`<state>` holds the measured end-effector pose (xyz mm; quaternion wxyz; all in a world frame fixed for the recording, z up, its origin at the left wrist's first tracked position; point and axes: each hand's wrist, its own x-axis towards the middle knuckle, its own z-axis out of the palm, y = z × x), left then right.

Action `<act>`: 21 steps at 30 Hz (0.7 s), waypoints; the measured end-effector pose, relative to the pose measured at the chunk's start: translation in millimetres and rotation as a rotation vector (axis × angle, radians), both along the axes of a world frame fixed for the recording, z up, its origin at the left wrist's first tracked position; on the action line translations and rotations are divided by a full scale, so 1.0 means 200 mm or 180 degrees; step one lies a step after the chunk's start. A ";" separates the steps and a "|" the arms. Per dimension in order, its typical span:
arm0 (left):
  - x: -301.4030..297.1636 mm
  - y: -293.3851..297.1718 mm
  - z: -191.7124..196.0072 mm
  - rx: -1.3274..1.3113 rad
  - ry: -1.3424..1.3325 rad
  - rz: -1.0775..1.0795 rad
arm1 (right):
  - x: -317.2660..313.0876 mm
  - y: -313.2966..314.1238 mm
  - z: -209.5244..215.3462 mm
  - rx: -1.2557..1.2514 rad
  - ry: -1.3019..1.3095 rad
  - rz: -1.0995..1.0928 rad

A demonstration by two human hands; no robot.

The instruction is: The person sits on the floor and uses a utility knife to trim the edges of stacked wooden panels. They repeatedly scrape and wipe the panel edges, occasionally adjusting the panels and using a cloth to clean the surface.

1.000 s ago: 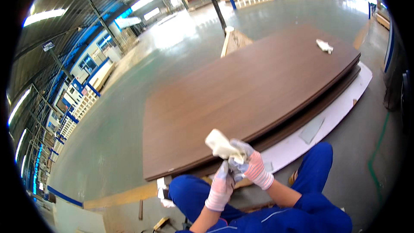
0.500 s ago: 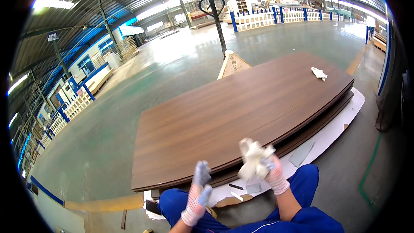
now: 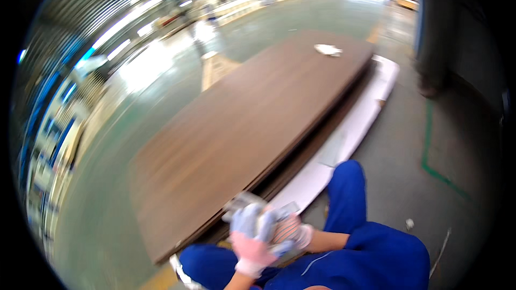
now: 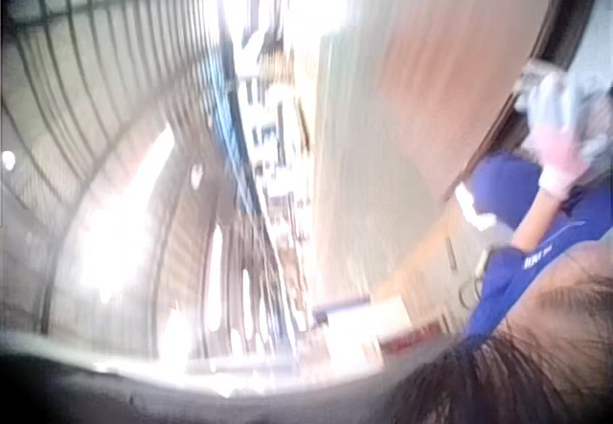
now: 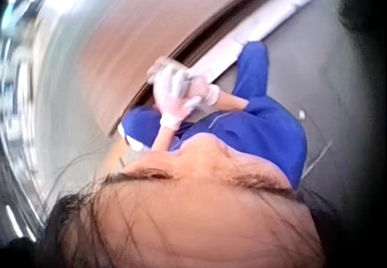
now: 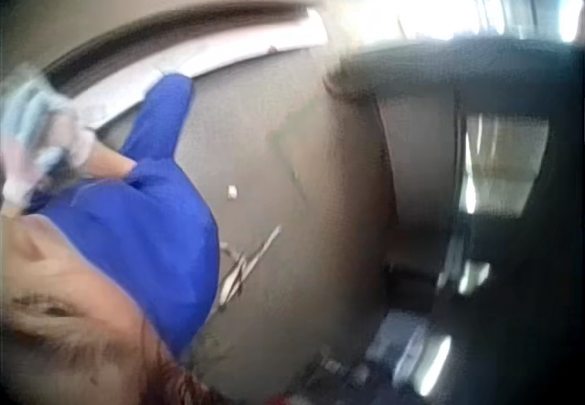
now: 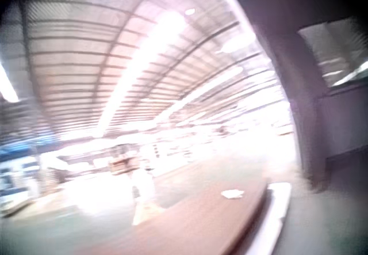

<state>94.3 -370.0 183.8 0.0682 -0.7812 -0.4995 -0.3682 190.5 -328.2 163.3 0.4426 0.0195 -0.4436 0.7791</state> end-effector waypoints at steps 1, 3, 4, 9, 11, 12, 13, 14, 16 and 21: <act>-0.12 -0.04 -0.09 0.0179 -0.0202 -0.0052 | -0.06 -0.05 0.02 0.0208 0.0148 -0.0355; -0.19 -0.04 -0.15 0.0433 -0.0686 0.0046 | -0.14 -0.13 0.04 0.0037 0.0683 0.0044; -0.19 -0.02 -0.15 0.0465 -0.0931 0.0169 | -0.16 -0.14 0.05 -0.0786 0.1465 0.1376; -0.11 -0.17 0.07 -0.0106 -0.2885 -0.0011 | -0.18 -0.05 -0.17 -0.1675 0.2552 0.2851; -0.33 -0.24 0.04 -0.0041 -0.3946 -0.0732 | -0.05 -0.05 -0.11 -0.1563 0.1491 0.2282; -0.40 -0.25 0.04 -0.0022 -0.4460 -0.1134 | -0.05 -0.03 -0.16 -0.1427 0.1150 0.1848; -0.44 -0.27 0.02 -0.0001 -0.4967 -0.1545 | -0.06 -0.02 -0.22 -0.1285 0.0810 0.1417; -0.41 -0.23 0.03 0.0867 -0.4195 -0.1864 | -0.08 0.00 -0.26 -0.0104 -0.0459 0.0520; -0.27 -0.25 0.17 0.0859 -0.2586 -0.0681 | -0.07 -0.04 -0.25 0.0383 -0.0732 0.0625; -0.32 -0.26 0.02 -0.0781 -0.2510 -0.0493 | -0.03 -0.19 -0.08 0.0416 -0.0308 0.0587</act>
